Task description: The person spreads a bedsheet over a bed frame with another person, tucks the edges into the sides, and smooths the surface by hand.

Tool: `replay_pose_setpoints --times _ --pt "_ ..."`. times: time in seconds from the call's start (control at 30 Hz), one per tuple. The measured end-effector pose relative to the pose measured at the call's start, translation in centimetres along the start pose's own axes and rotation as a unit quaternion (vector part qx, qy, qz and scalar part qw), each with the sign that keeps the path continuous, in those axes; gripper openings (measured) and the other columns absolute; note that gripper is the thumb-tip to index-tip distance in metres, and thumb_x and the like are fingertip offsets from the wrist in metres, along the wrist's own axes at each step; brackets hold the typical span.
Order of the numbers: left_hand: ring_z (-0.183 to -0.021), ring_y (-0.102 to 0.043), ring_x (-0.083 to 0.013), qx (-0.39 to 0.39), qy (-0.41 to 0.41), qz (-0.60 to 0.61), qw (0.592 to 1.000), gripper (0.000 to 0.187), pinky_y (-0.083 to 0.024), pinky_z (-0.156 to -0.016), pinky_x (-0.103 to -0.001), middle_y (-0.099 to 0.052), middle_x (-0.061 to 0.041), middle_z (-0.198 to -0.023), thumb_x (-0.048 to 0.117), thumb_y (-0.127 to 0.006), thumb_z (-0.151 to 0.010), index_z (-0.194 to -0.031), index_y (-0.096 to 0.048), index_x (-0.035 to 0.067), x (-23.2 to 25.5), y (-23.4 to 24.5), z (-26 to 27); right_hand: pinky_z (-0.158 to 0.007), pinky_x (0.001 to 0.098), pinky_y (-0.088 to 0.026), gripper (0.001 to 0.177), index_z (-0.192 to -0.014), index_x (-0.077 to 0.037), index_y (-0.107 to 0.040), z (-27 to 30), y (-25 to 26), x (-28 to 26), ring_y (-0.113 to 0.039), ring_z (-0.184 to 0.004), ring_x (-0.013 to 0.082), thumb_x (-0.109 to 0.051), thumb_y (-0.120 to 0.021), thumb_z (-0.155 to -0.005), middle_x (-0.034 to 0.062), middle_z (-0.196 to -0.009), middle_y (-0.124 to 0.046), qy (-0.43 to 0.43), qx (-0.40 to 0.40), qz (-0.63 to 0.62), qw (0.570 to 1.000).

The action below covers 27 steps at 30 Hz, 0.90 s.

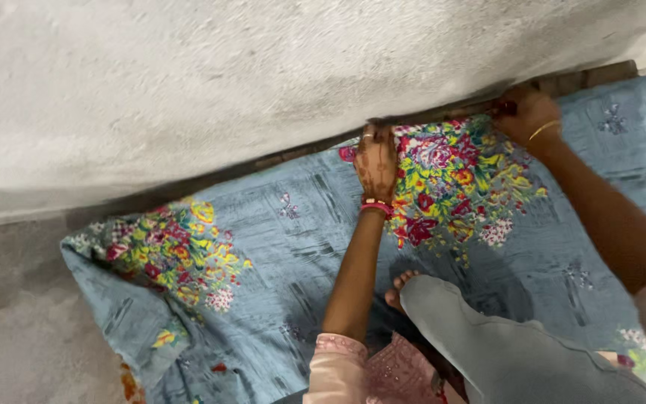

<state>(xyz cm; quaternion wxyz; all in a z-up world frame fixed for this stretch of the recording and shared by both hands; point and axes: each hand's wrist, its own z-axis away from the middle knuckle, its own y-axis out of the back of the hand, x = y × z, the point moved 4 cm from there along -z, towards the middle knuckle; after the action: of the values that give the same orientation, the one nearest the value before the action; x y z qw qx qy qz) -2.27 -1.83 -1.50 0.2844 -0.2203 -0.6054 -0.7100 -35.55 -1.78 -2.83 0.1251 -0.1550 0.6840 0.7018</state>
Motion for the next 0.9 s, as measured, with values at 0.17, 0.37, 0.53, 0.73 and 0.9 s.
replay_pose_setpoints --times 0.17,0.37,0.53,0.73,0.9 --pt "-0.136 -0.048 -0.028 0.048 -0.093 -0.017 0.994 0.037 -0.038 -0.116 -0.049 -0.056 -0.009 -0.15 0.024 -0.05 -0.105 -0.141 -0.059 0.015 -3.3 -1.0 1.6 -0.076 0.0503 -0.054 0.021 -0.108 -0.009 -0.073 0.3 -0.4 -1.1 -0.069 -0.082 0.0402 -0.029 -0.068 -0.101 0.0218 -0.093 -0.07 -0.125 0.065 -0.056 0.988" --pt "-0.156 -0.032 -0.0297 0.192 -0.018 -0.062 0.979 0.03 -0.023 -0.133 -0.052 -0.045 -0.007 -0.159 0.035 -0.052 -0.102 -0.128 -0.059 0.022 -7.4 3.3 5.5 -0.063 0.0539 -0.05 0.016 -0.109 -0.004 -0.062 -0.3 -0.9 -4.6 -0.066 -0.076 0.0436 -0.018 -0.066 -0.103 0.0205 -0.09 -0.071 -0.121 0.175 0.049 0.976" --pt "-0.159 -0.008 -0.0456 0.317 0.207 -0.059 0.924 0.064 -0.004 -0.122 -0.067 -0.021 -0.013 -0.173 0.05 -0.044 -0.106 -0.159 -0.04 0.015 -11.5 11.0 7.5 -0.097 0.0376 -0.051 0.019 -0.114 -0.011 -0.073 2.6 -5.5 -17.7 -0.069 -0.106 0.0257 -0.013 -0.058 -0.103 0.014 -0.114 -0.072 -0.03 -0.18 0.023 0.983" --pt "-0.154 0.001 -0.0542 0.183 0.29 -0.147 0.928 0.066 0.004 -0.117 -0.075 -0.014 -0.006 -0.173 0.061 -0.038 -0.103 -0.16 -0.033 0.029 -15.4 17.2 5.4 -0.116 0.0524 -0.028 0.057 -0.146 -0.023 -0.047 1.1 -11.0 -35.9 -0.032 -0.147 0.0241 -0.05 -0.047 -0.096 0.0032 -0.159 -0.035 0.503 -0.17 0.081 0.844" --pt "-0.156 -0.003 -0.0488 0.216 0.233 -0.153 0.936 0.074 0.002 -0.119 -0.074 -0.016 -0.001 -0.173 0.063 -0.038 -0.101 -0.164 -0.028 0.024 -19.6 19.7 4.4 -0.118 0.0504 -0.023 0.077 -0.16 -0.024 -0.028 -3.6 -11.1 -38.3 -0.025 -0.149 0.0245 -0.064 -0.037 -0.095 0.0025 -0.169 -0.019 0.395 -0.228 0.098 0.884"
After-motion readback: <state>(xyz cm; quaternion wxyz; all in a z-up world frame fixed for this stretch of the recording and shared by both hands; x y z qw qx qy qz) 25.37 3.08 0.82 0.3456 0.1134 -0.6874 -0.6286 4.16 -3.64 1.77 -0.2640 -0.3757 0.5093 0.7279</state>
